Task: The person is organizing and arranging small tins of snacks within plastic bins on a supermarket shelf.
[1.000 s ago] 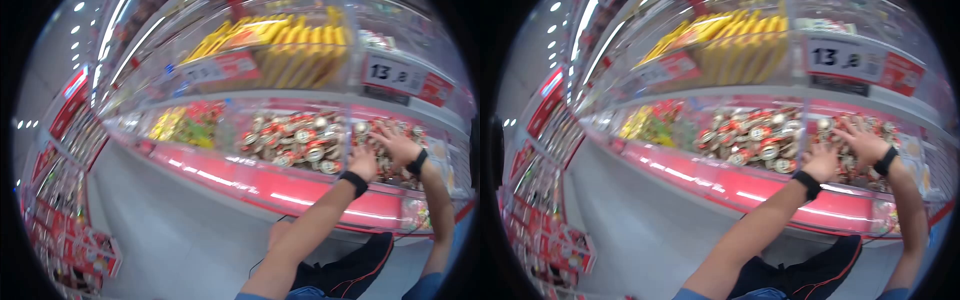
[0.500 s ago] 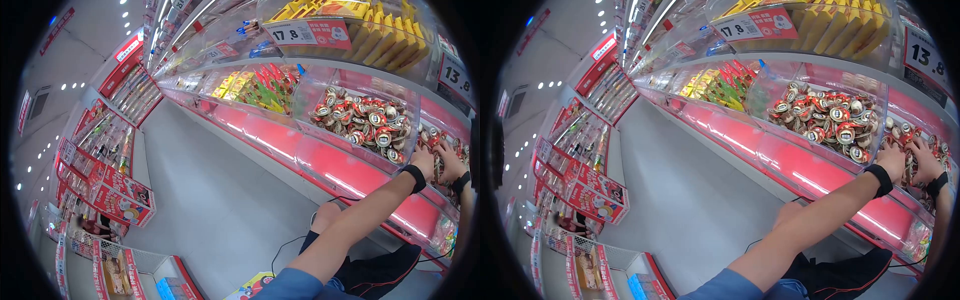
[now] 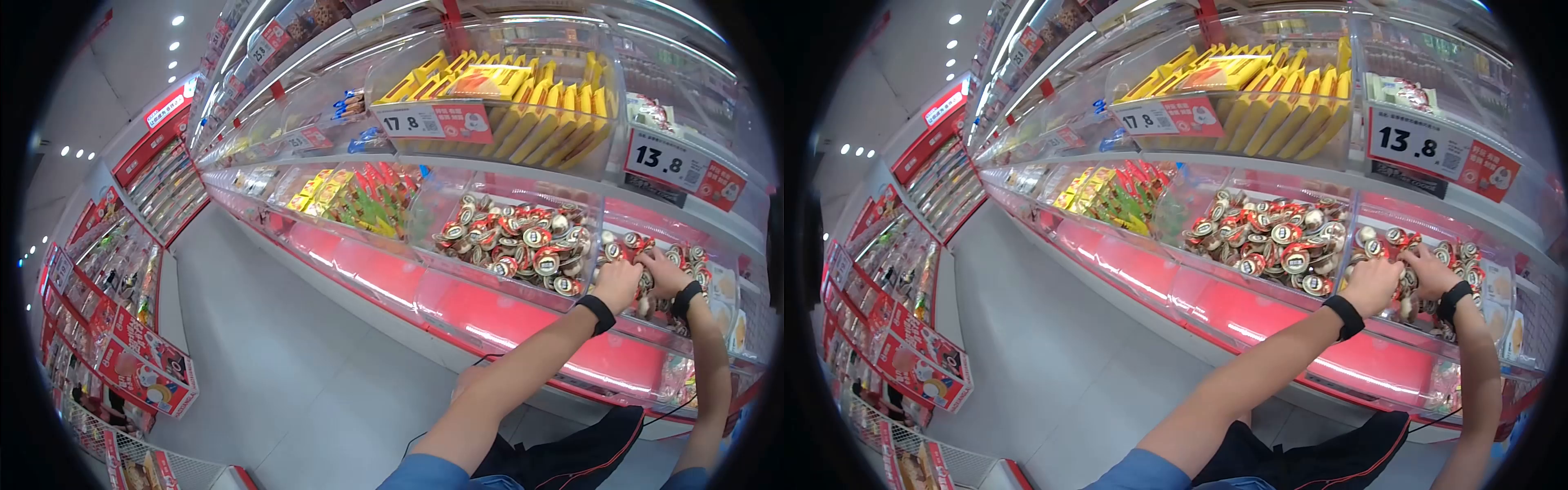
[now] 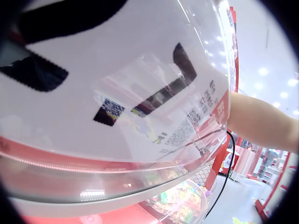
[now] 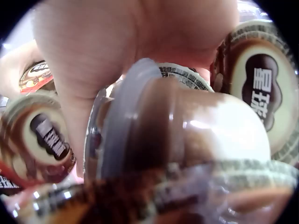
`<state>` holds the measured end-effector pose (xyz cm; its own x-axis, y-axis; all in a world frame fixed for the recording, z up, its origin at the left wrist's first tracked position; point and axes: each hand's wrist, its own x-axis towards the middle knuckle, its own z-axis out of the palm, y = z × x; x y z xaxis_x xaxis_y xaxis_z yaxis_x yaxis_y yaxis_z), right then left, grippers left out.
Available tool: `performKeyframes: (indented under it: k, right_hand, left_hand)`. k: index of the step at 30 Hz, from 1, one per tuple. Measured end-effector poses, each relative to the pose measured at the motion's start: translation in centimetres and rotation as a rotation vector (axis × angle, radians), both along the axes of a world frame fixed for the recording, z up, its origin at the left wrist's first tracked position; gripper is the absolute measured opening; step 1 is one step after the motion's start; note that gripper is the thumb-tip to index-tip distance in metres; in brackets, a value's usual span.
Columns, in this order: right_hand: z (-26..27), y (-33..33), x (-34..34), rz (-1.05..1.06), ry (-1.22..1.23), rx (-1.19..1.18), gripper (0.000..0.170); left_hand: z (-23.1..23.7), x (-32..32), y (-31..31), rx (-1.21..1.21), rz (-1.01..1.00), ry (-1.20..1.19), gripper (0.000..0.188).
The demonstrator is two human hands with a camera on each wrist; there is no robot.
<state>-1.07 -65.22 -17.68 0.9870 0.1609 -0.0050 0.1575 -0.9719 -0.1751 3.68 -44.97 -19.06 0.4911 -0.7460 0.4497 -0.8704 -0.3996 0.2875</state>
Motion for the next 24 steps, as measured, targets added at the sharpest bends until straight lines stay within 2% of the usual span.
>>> performKeyframes:
  k: [2, 4, 6, 8, 9, 10, 11, 14, 17, 18, 21, 24]
  right_hand:
    - [1.8, 1.2, -0.5, -0.013, 0.007, -0.011, 0.089]
    - [1.6, 1.6, -0.6, 0.001, 0.005, -0.041, 0.092]
    - [2.3, 2.6, -1.3, -0.084, -0.038, -0.155, 0.095]
    - [4.2, 5.2, -2.3, -0.212, -0.039, -0.321, 0.098]
    - [4.2, 5.1, -2.1, -0.151, -0.074, -0.371, 0.1]
    - [4.4, 4.8, -1.8, -0.002, -0.118, -0.318, 0.1]
    - [4.3, 4.6, -1.8, 0.141, -0.158, -0.263, 0.1]
    - [4.7, 4.9, -1.9, 0.167, -0.077, -0.148, 0.098]
    - [2.0, 1.6, -0.4, 0.093, -0.046, -0.015, 0.093]
    - [2.0, 1.5, -0.6, 0.002, -0.003, -0.112, 0.084]
    - [2.3, 1.8, -1.0, -0.057, 0.047, -0.106, 0.076]
    - [1.4, 0.7, -0.6, 0.004, -0.008, -0.046, 0.074]
  left_hand:
    - [0.5, 0.2, 0.2, 0.043, -0.003, 0.03, 0.031]
    - [1.4, -0.4, 0.7, 0.209, 0.019, 0.106, 0.04]
    - [2.0, -0.7, 0.9, 0.359, 0.039, 0.143, 0.054]
    - [-1.3, 0.3, -0.4, 0.327, 0.037, 0.125, 0.058]
    - [-0.8, 0.5, -0.1, 0.315, 0.036, 0.112, 0.06]
    - [-0.1, 0.3, 0.1, 0.402, -0.008, 0.19, 0.059]
    - [-0.1, 0.4, 0.0, 0.406, -0.012, 0.167, 0.058]
    - [-0.4, 0.6, -0.3, 0.438, -0.044, 0.135, 0.055]
    - [-0.3, 0.8, -0.9, 0.449, -0.073, 0.19, 0.057]
    - [-0.1, 0.6, -0.6, 0.42, -0.083, 0.164, 0.052]
    - [0.5, 0.7, -0.2, 0.4, -0.164, 0.188, 0.044]
    - [0.9, 0.5, 0.0, 0.363, -0.133, 0.158, 0.041]
